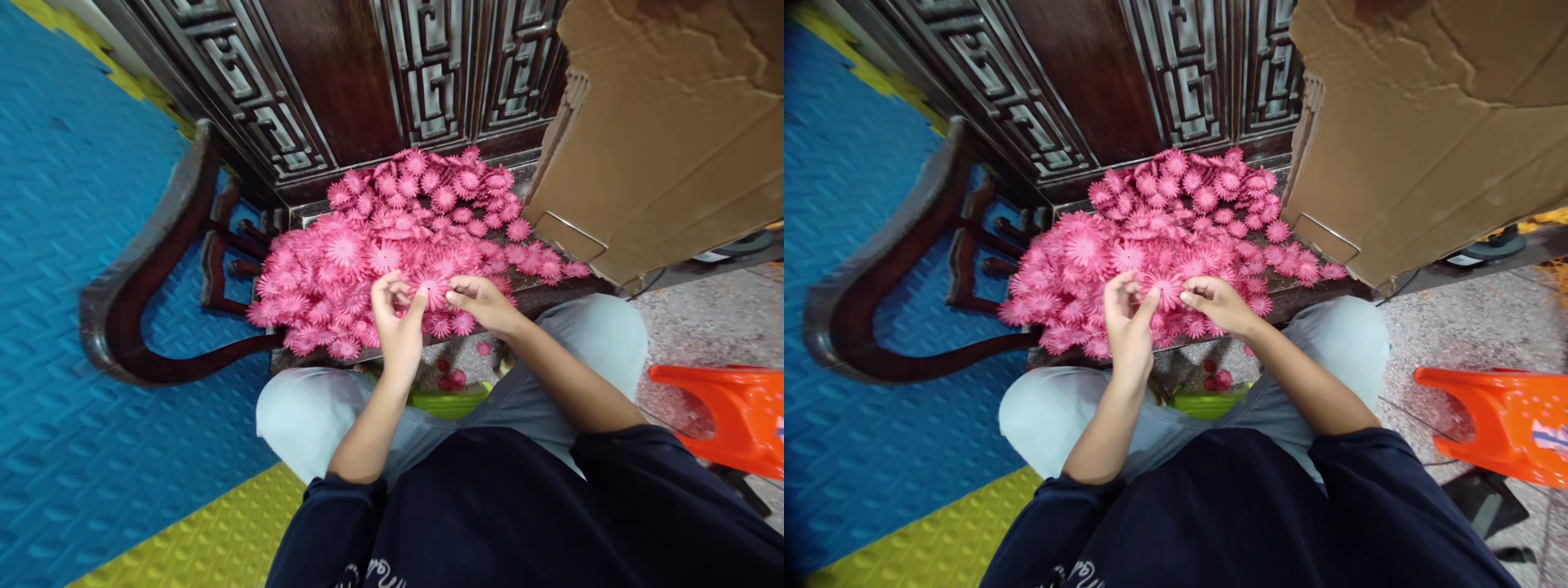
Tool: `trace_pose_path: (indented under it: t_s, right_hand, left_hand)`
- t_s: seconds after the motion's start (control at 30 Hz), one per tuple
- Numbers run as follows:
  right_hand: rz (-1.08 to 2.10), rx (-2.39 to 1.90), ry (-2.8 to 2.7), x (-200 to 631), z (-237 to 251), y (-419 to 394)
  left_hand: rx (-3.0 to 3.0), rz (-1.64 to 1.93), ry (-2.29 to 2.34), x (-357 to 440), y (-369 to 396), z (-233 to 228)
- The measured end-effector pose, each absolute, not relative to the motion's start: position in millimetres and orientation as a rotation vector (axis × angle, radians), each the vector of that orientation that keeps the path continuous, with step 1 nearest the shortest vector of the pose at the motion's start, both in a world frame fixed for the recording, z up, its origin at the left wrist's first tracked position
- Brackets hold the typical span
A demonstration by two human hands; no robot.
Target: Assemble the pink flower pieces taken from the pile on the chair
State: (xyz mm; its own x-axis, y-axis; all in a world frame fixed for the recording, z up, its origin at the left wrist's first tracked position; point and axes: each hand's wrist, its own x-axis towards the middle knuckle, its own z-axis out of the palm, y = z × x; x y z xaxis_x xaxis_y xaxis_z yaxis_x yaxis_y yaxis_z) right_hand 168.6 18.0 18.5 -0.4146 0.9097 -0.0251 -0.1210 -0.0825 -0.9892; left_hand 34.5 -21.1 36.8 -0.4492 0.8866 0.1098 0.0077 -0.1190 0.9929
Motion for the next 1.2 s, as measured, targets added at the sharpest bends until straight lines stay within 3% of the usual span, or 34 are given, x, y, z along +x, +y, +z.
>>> trace_pose_path:
  t_s: [0.1,0.23,0.73,1.2]
  right_hand:
    - [1.592,-0.941,-1.392,170.0,17.0,19.1]
    - [1.615,-0.943,-1.369,173.0,18.2,20.9]
    - [1.577,-0.881,-1.482,183.6,21.2,25.5]
    - [1.642,-0.745,-1.508,190.4,17.5,26.7]
  left_hand:
    - [1.541,1.774,1.766,32.5,-28.5,43.3]
    - [1.953,1.490,1.766,30.2,-30.4,46.1]
    - [2.066,1.165,1.685,20.9,-19.5,47.6]
    - [1.752,1.295,1.365,23.0,-22.8,50.2]
